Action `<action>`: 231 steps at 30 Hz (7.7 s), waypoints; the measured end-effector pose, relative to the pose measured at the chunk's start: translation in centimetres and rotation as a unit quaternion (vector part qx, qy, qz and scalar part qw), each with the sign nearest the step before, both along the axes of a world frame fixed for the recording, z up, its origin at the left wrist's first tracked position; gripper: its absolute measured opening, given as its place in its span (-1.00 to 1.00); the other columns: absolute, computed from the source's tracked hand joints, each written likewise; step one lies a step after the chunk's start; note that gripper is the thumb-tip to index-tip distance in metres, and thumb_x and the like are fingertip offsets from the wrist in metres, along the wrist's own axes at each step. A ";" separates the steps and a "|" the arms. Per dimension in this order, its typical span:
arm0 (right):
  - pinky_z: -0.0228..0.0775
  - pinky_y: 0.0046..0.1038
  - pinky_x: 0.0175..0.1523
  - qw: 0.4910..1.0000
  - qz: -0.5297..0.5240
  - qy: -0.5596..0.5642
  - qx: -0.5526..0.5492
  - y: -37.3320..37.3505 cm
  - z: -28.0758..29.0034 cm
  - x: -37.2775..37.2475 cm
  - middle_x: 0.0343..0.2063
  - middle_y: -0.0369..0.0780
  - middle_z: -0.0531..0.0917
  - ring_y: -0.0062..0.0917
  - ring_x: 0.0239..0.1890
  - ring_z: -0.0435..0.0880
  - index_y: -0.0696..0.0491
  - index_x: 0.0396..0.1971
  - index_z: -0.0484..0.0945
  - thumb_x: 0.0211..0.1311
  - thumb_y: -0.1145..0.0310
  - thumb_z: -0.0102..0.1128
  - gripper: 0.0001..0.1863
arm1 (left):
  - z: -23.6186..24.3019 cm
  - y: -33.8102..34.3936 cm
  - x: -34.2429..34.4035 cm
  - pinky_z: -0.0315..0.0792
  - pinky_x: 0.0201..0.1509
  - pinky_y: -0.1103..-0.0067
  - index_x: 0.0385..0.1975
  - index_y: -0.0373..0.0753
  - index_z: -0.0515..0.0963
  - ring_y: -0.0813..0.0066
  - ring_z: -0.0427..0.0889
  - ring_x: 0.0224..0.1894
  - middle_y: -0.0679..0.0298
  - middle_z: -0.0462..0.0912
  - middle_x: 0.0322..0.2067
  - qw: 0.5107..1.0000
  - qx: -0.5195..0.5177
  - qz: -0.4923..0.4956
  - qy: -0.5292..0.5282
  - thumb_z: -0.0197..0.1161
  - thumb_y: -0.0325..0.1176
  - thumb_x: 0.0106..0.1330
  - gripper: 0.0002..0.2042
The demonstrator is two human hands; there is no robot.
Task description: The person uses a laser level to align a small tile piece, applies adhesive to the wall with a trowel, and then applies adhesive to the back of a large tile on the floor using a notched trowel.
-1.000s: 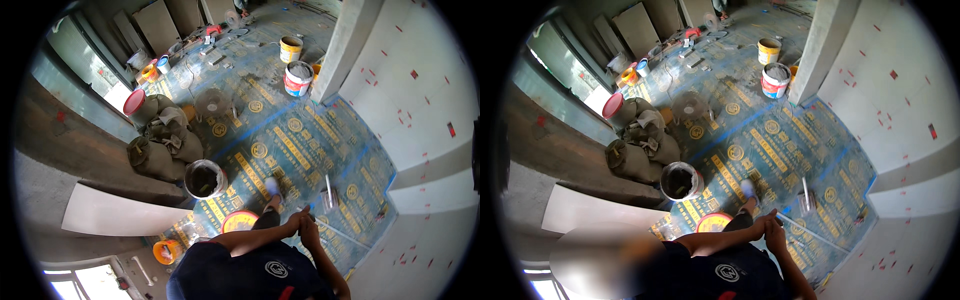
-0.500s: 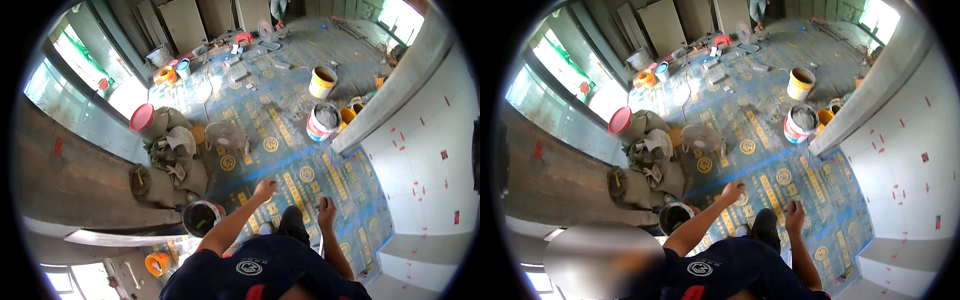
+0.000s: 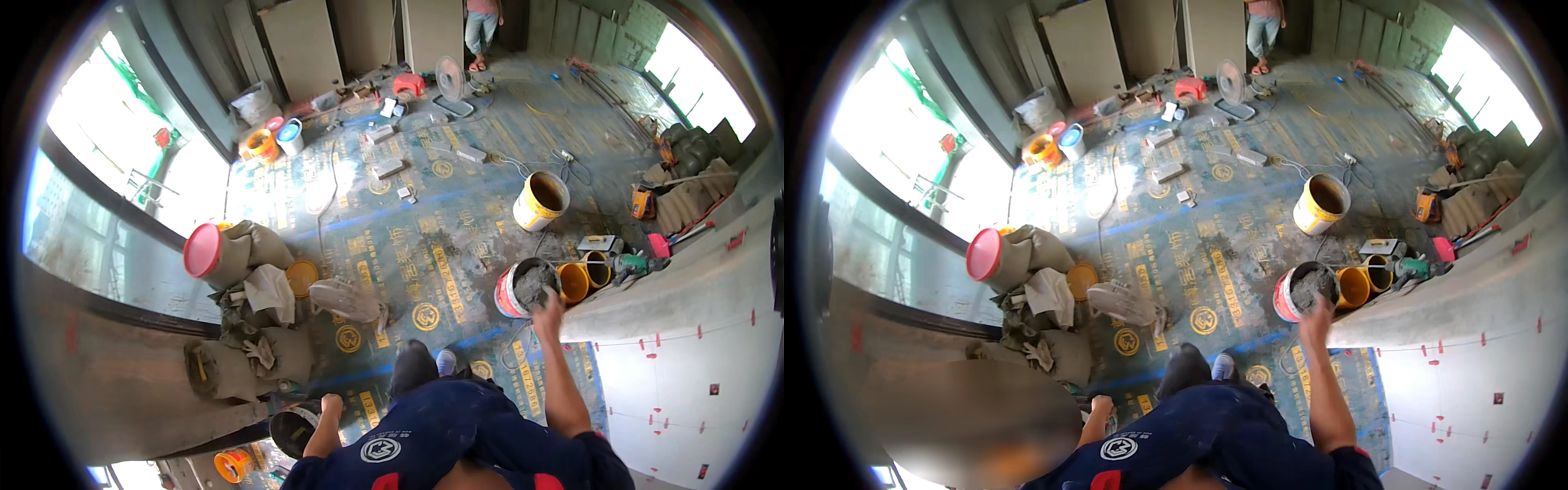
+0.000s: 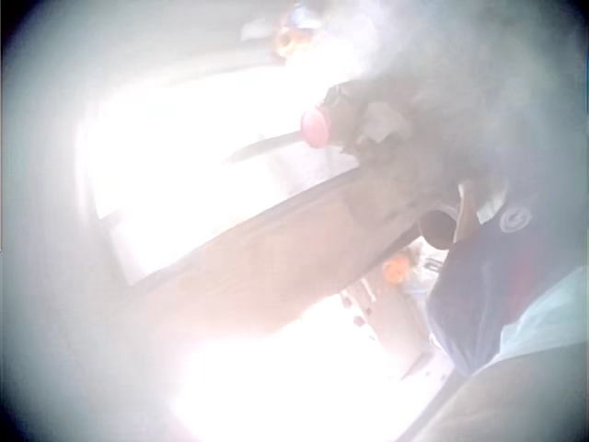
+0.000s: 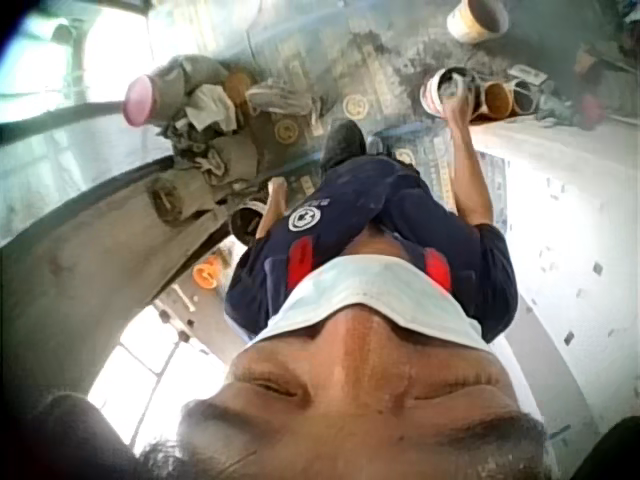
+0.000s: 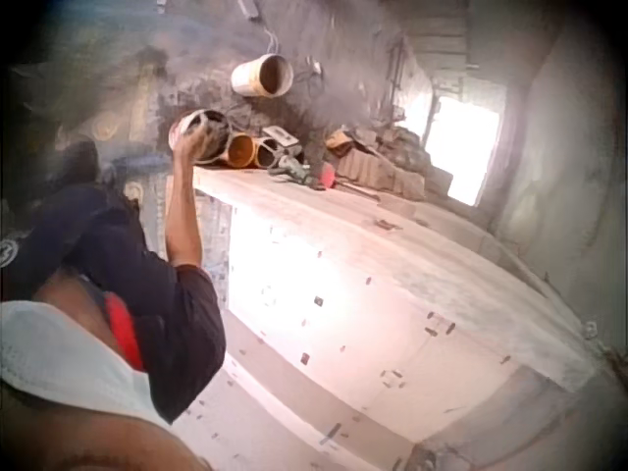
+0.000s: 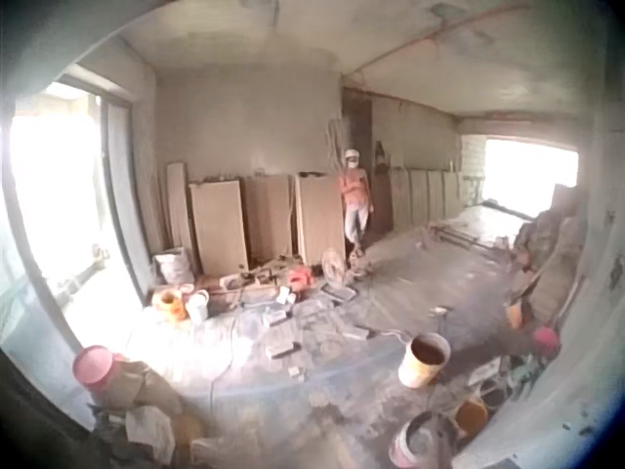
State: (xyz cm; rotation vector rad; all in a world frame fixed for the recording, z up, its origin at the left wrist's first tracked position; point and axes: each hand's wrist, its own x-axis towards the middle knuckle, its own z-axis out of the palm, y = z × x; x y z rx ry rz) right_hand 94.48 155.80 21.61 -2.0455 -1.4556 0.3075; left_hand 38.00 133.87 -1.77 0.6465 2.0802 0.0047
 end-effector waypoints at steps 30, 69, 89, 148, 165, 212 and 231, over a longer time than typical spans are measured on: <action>0.43 -0.31 -0.23 0.883 0.398 -0.032 -0.248 92.4 -21.2 -18.8 -0.35 -0.13 0.57 -0.31 -0.36 0.62 0.14 -0.29 0.55 -0.12 0.50 0.37 -0.69 | -0.8 63.4 11.3 0.40 -0.20 0.58 -0.05 -0.32 0.46 0.50 0.51 -0.28 0.30 0.55 -0.31 0.805 0.184 0.538 -0.172 0.20 -0.28 0.19 -0.64; -0.09 -0.10 0.37 0.567 0.675 -0.420 -0.216 110.7 -71.0 -34.1 0.11 0.07 0.25 -0.04 0.20 0.22 0.17 0.34 -0.08 -0.25 0.08 0.47 0.18 | -2.0 83.7 61.5 0.42 -0.05 0.54 -0.02 -0.29 0.49 0.46 0.57 -0.15 0.19 0.62 -0.20 0.551 -0.231 0.761 -0.252 0.11 -0.39 0.21 -0.67; 0.22 -0.04 0.17 0.333 0.100 0.386 -0.855 80.8 -24.2 -26.1 0.16 -0.21 0.44 -0.24 0.14 0.42 -0.11 0.19 0.37 -0.10 -0.13 0.13 -0.23 | 2.7 72.0 67.0 0.45 -0.21 0.58 -0.05 -0.38 0.50 0.43 0.59 -0.30 0.11 0.63 -0.25 0.374 0.072 0.887 -0.262 0.08 -0.46 0.19 -0.68; 0.44 -0.34 -0.06 0.327 0.617 -0.553 -0.455 -33.4 -27.7 -55.4 -0.17 -0.21 0.65 -0.39 -0.13 0.64 -0.14 -0.18 0.66 -0.27 -0.03 0.37 -0.47 | 1.9 -50.6 47.7 0.41 -0.52 0.59 -0.26 -0.28 0.52 0.49 0.58 -0.53 0.25 0.62 -0.45 0.166 0.231 0.952 0.110 0.16 -0.44 0.20 -0.86; 0.41 -0.32 0.05 0.482 0.668 -0.429 -0.371 -69.9 -24.1 -68.8 -0.04 -0.09 0.61 -0.27 -0.04 0.60 0.11 -0.14 0.62 -0.44 -0.30 0.34 -0.12 | -1.4 -93.4 34.8 0.40 -0.36 0.43 -0.40 -0.28 0.55 0.29 0.61 -0.35 0.14 0.60 -0.42 0.461 0.144 0.875 -0.005 0.11 -0.37 0.12 -0.85; 0.17 -0.16 0.23 0.435 0.850 -0.298 -0.003 -94.0 -9.7 -170.0 0.00 0.02 0.38 -0.08 0.12 0.31 0.14 -0.02 0.44 -0.43 0.16 0.51 -0.19 | 7.2 -129.7 -76.9 0.46 -0.32 0.66 -0.12 -0.29 0.47 0.46 0.62 -0.37 0.17 0.65 -0.34 0.544 0.130 0.816 -0.145 0.06 -0.42 0.32 -0.81; 0.09 -0.32 0.35 0.279 0.884 -0.353 0.126 -88.9 -21.0 -181.6 0.18 -0.13 0.32 -0.26 0.32 0.18 0.11 0.23 0.23 -0.08 0.54 0.21 -0.26 | 8.0 -104.8 -112.2 0.35 0.07 0.31 -0.08 -0.38 0.45 -0.06 0.47 -0.05 -0.09 0.50 -0.14 0.853 0.277 0.370 0.244 0.22 -0.39 0.16 -0.67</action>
